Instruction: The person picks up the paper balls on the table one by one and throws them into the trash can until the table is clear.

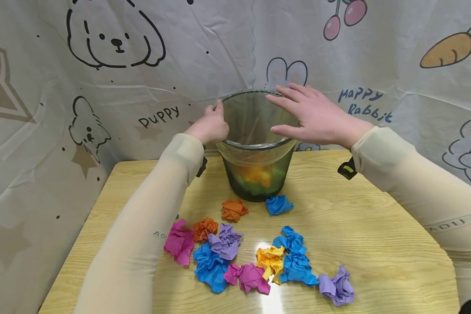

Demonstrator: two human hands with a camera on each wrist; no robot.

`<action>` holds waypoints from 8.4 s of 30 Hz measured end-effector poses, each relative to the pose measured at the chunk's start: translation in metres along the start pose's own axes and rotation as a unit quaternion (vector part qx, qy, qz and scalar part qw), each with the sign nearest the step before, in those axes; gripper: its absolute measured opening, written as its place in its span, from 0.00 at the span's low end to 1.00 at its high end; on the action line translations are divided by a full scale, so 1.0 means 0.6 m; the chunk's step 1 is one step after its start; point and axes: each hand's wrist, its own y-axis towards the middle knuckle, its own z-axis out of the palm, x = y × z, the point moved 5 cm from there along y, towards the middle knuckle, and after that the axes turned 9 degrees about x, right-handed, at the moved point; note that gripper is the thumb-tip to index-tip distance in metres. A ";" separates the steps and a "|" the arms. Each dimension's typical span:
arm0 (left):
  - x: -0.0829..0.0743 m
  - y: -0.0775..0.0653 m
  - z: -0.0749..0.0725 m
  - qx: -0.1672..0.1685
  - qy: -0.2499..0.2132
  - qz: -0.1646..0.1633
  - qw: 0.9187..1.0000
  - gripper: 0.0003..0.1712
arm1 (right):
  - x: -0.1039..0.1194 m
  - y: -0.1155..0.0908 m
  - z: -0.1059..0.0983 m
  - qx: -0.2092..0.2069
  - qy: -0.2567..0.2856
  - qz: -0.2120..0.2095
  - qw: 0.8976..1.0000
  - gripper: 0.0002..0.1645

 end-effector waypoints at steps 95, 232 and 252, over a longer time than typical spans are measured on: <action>-0.003 -0.004 0.002 -0.003 -0.004 -0.008 1.000 0.48 | 0.062 -0.297 0.396 0.293 0.199 0.003 0.935 0.21; -0.003 -0.004 0.003 0.000 -0.007 -0.005 1.000 0.47 | -0.010 -0.007 -0.044 -0.105 0.091 0.011 0.990 0.22; -0.003 -0.005 0.002 0.000 0.004 -0.003 1.000 0.45 | 0.005 0.082 -0.007 -0.053 0.099 0.014 0.994 0.21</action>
